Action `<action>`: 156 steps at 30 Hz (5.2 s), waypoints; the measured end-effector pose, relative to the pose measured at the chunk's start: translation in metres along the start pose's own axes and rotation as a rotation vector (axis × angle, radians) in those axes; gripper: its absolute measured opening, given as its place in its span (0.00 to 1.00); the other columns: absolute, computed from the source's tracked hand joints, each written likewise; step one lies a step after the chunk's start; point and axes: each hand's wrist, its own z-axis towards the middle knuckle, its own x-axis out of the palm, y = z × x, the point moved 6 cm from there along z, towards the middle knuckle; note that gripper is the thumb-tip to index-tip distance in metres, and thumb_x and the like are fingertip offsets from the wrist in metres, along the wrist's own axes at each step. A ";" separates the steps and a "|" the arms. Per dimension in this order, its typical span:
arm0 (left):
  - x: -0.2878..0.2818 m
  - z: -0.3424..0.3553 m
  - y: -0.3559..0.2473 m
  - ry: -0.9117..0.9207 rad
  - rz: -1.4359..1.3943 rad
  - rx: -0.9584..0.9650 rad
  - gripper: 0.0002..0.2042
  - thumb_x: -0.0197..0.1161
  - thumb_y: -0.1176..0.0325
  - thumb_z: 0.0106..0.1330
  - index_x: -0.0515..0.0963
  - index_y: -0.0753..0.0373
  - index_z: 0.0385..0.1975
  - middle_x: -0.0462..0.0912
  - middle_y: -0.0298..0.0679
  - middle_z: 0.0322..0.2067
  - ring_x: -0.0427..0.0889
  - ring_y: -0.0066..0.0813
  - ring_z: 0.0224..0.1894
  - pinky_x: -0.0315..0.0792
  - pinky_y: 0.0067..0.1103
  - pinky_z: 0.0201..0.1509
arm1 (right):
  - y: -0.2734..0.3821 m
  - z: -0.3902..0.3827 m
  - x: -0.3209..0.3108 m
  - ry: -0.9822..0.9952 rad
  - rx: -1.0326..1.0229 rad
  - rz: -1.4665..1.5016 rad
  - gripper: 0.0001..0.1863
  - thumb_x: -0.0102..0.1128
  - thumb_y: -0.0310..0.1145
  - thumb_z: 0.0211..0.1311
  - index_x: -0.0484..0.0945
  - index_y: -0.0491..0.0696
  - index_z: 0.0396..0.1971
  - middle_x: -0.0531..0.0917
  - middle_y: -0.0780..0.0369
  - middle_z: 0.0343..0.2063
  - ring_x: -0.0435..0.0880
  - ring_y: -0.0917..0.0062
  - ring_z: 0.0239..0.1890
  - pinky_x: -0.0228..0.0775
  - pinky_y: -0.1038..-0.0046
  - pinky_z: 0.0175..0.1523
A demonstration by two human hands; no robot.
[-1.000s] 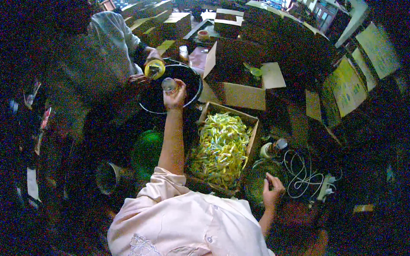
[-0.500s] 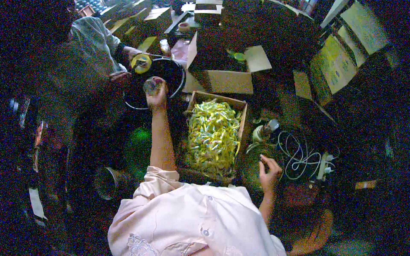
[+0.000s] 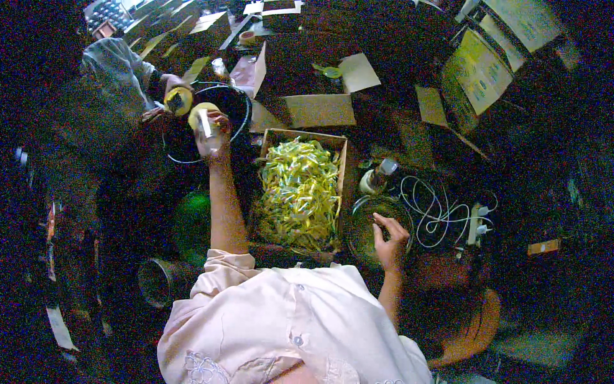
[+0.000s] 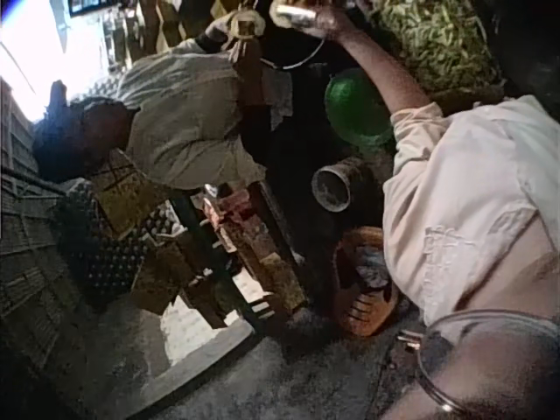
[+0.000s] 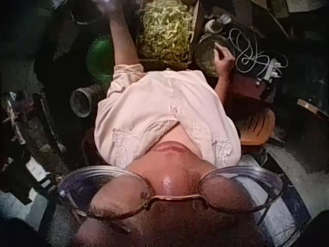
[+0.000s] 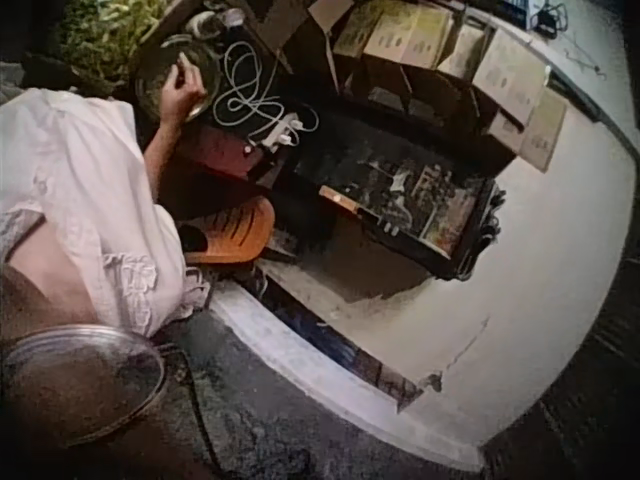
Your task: The person puts yellow strips into a glass jar by hand, adds liquid from a bowl, and seals the jar with a yellow lid. They use a small tool to push the strips down and wipe the side of the jar.
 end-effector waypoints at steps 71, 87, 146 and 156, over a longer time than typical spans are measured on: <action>0.032 -0.156 0.120 0.348 2.164 -0.079 0.30 0.66 0.69 0.36 0.60 0.67 0.41 0.70 0.48 0.35 0.71 0.46 0.39 0.66 0.29 0.43 | 0.159 0.033 0.017 -0.023 -0.893 -0.178 0.15 0.56 0.24 0.34 0.77 0.51 0.29 0.76 0.67 0.30 0.75 0.76 0.35 0.65 0.73 0.40; 0.055 -0.175 0.119 0.154 2.409 0.057 0.32 0.71 0.63 0.34 0.61 0.62 0.40 0.74 0.43 0.32 0.76 0.39 0.34 0.71 0.27 0.38 | 0.157 0.023 0.031 0.082 -1.007 -0.142 0.13 0.55 0.23 0.37 0.76 0.46 0.29 0.78 0.64 0.29 0.77 0.74 0.34 0.70 0.74 0.38; 0.021 -0.186 0.128 0.196 1.909 -0.488 0.28 0.69 0.69 0.38 0.66 0.64 0.43 0.73 0.37 0.40 0.71 0.25 0.42 0.65 0.22 0.48 | 0.112 0.017 0.060 0.031 -0.881 0.163 0.27 0.58 0.18 0.40 0.65 0.43 0.46 0.80 0.61 0.25 0.79 0.70 0.23 0.70 0.72 0.27; 0.027 -0.179 0.129 0.196 2.171 -0.270 0.33 0.68 0.67 0.35 0.59 0.69 0.43 0.68 0.51 0.36 0.71 0.46 0.40 0.66 0.28 0.43 | 0.108 0.023 0.049 -0.045 -0.812 0.106 0.30 0.59 0.19 0.39 0.64 0.47 0.49 0.79 0.62 0.26 0.78 0.71 0.25 0.70 0.73 0.29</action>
